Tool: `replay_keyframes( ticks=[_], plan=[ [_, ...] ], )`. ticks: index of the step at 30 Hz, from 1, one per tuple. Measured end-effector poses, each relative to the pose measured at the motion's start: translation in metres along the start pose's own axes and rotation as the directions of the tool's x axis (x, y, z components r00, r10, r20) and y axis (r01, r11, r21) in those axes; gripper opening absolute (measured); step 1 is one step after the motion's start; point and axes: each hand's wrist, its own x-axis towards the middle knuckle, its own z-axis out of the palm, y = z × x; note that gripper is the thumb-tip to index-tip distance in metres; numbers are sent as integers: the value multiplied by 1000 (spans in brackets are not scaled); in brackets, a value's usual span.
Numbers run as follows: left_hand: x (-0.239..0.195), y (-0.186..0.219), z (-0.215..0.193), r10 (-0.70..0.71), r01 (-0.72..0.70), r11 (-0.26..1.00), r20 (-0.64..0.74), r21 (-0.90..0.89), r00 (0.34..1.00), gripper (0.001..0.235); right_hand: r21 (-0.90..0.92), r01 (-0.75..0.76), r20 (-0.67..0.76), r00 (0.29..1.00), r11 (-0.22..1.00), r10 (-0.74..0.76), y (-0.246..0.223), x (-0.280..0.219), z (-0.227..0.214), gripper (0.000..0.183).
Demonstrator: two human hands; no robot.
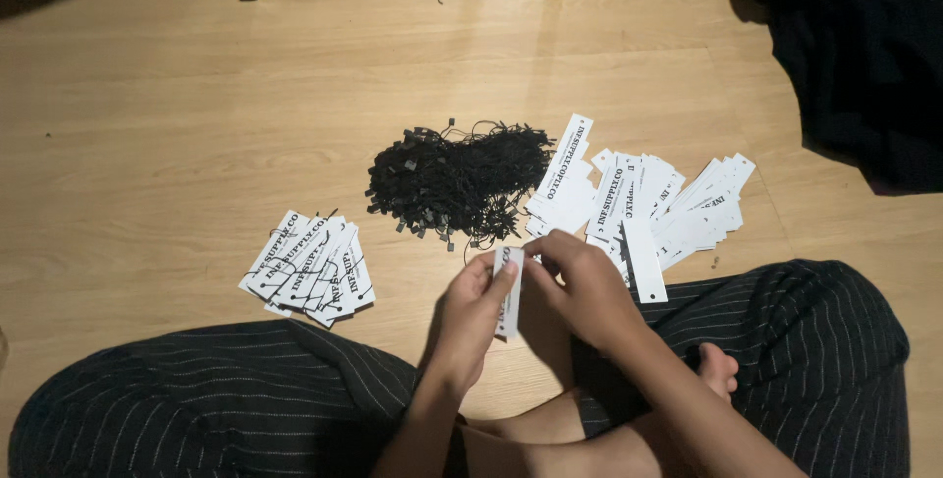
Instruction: The person sits on the floor and repeatedly picks up white rectangular tags and black cords, threading the cords through the tags and placing them into a growing pile. The task involves handling multiple tags and cords one at a time.
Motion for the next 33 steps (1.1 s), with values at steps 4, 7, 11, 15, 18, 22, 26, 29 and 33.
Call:
replay_keyframes(
  ticks=[4, 7, 11, 15, 18, 22, 26, 29, 33],
  plan=[
    [-5, 4, -3, 61, -62, 998, -111, -9, 992, 13, 44, -3, -30, 1000, 999, 4, -23, -1, -13, 14],
    [-13, 11, -7, 154, -133, 979, -134, 157, 979, 27, 75, -70, 0, 998, 995, 71, -39, 1, -21, 11],
    [-30, 30, -1, 121, -102, 986, -155, 129, 980, 25, 185, -130, 85, 990, 974, 116, -45, 1, -22, 12],
    [-25, 36, -1, 176, -227, 910, -173, -346, 969, 18, 370, -156, 238, 969, 916, 68, -39, 1, -16, 11],
    [-30, 45, -1, 118, -193, 861, -184, -470, 976, 13, 392, -354, 338, 914, 849, 225, -9, -7, 4, 16],
    [-31, 41, 3, 111, -188, 856, -183, -482, 977, 14, 387, -400, 250, 913, 831, 323, -4, 3, -2, 16],
    [-30, 25, -2, 177, -166, 933, -3, 319, 984, 57, 455, -348, 59, 930, 820, 362, 35, 8, 9, 18],
    [-43, 35, 4, 104, -168, 892, 171, 420, 980, 61, 422, -321, 116, 947, 848, 301, 15, 7, -3, 16],
    [-5, -3, -12, 162, -220, 955, 270, 199, 949, 49, 412, -281, 166, 958, 867, 232, 4, 3, -3, 14]
  ],
)
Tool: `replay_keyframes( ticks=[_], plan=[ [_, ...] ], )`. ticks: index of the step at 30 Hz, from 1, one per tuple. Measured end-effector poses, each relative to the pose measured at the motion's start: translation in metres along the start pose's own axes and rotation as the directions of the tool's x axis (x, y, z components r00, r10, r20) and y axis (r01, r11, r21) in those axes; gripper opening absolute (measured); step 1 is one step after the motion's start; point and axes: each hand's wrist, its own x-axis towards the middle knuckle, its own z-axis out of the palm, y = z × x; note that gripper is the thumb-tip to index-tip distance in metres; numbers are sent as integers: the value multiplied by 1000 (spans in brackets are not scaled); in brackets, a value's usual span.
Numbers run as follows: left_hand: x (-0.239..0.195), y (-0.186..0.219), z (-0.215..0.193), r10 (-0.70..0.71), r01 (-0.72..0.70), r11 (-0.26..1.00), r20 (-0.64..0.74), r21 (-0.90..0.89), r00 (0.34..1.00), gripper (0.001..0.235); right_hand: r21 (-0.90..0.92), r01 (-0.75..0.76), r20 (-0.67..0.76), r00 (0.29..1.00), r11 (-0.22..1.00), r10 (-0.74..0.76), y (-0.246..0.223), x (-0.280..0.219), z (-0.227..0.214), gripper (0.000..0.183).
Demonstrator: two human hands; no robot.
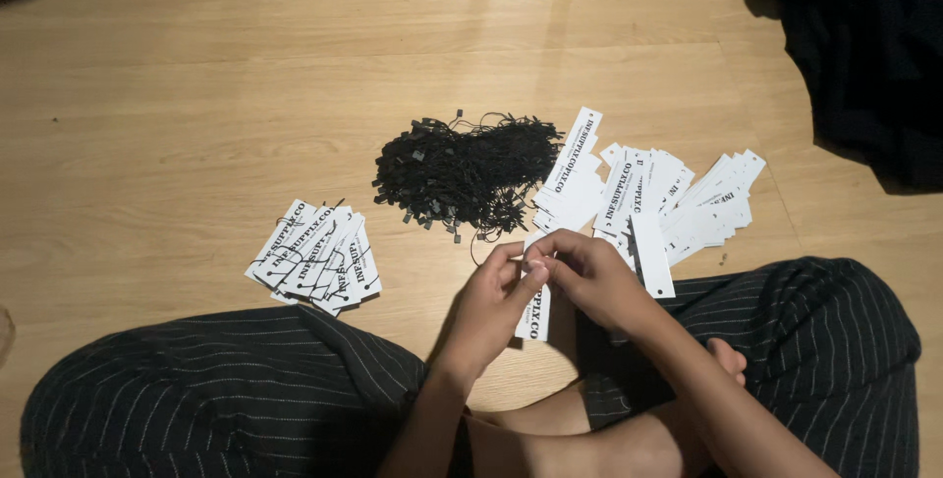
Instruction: The person sits on the floor and repeatedly picks up white rectangular tags and black cords, threading the cords through the tags and placing them into a growing pile. The task involves handling multiple tags and cords one at a time.
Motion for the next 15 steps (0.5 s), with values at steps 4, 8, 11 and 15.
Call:
replay_keyframes(
  ticks=[4, 8, 11, 15],
  plan=[
    [-13, 34, 8, -125, 128, 992, -141, 18, 982, 43, 86, -37, -33, 999, 996, 40, 9, 7, -1, 15],
    [-15, 42, 7, -105, 126, 989, -240, 71, 965, 35, -85, 9, -96, 995, 996, -17, -9, 2, -5, 11],
    [-13, 37, 6, -111, 161, 969, -247, 190, 963, 31, -191, 17, -72, 997, 981, -31, -22, -3, -5, 13],
    [-20, 49, 10, -81, 139, 927, -176, 347, 981, 33, -316, 9, -123, 991, 949, -51, -24, -5, -3, 14]
  ],
)
